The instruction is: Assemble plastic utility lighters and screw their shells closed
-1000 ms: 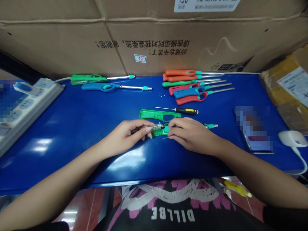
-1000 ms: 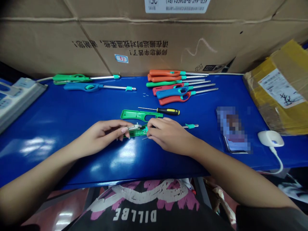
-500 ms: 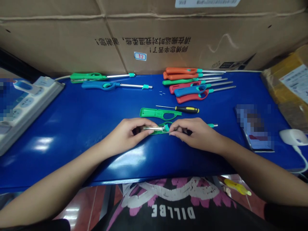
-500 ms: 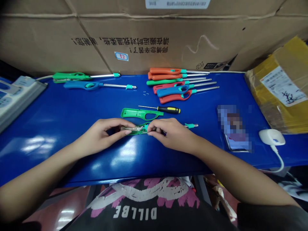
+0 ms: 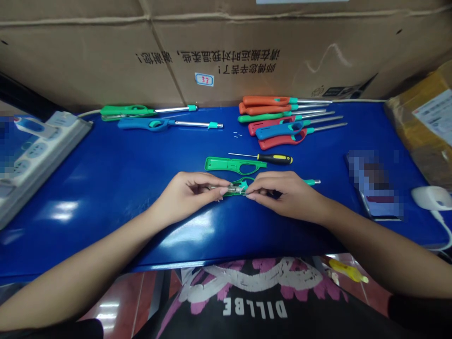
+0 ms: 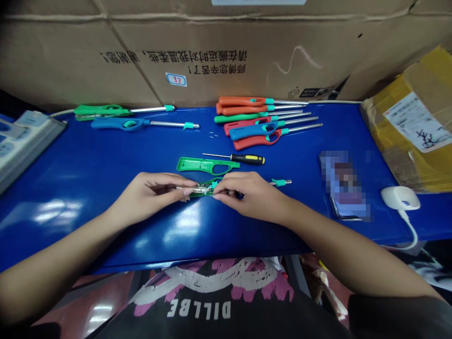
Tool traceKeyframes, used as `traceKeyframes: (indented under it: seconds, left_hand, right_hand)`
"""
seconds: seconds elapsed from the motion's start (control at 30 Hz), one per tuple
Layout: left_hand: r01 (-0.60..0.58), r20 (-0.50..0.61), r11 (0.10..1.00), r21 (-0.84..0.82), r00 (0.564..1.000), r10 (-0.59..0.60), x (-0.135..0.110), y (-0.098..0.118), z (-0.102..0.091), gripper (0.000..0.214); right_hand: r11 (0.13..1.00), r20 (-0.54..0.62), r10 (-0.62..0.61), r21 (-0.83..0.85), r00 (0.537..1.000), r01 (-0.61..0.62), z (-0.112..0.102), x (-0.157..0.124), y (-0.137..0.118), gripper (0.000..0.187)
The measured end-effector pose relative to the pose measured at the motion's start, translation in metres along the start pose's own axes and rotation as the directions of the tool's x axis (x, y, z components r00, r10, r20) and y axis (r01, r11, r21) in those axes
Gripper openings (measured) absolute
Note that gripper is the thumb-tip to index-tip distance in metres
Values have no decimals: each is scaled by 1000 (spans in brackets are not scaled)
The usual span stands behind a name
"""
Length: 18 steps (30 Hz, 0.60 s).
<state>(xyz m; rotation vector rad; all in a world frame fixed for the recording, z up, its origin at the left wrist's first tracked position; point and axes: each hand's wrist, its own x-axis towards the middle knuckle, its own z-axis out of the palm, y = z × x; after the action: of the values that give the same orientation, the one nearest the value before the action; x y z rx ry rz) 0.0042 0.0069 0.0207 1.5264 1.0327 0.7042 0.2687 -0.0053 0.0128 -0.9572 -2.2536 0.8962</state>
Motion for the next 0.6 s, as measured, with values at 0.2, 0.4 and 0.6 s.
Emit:
traceKeyframes:
  seconds: [0.2, 0.4, 0.6]
  left_hand:
    - [152, 4, 983, -105, 988, -153, 0, 0, 1, 17]
    - [150, 21, 986, -66, 989, -149, -1, 1, 1, 18]
    - [136, 32, 990, -36, 990, -135, -1, 1, 1, 19]
  right_hand:
    - [1000, -21, -4, 4, 1000, 4, 2, -1, 1, 10]
    - [1000, -46, 5, -19, 999, -6, 2, 0, 1, 9]
    - [999, -27, 17, -28, 999, -18, 1, 0, 0, 9]
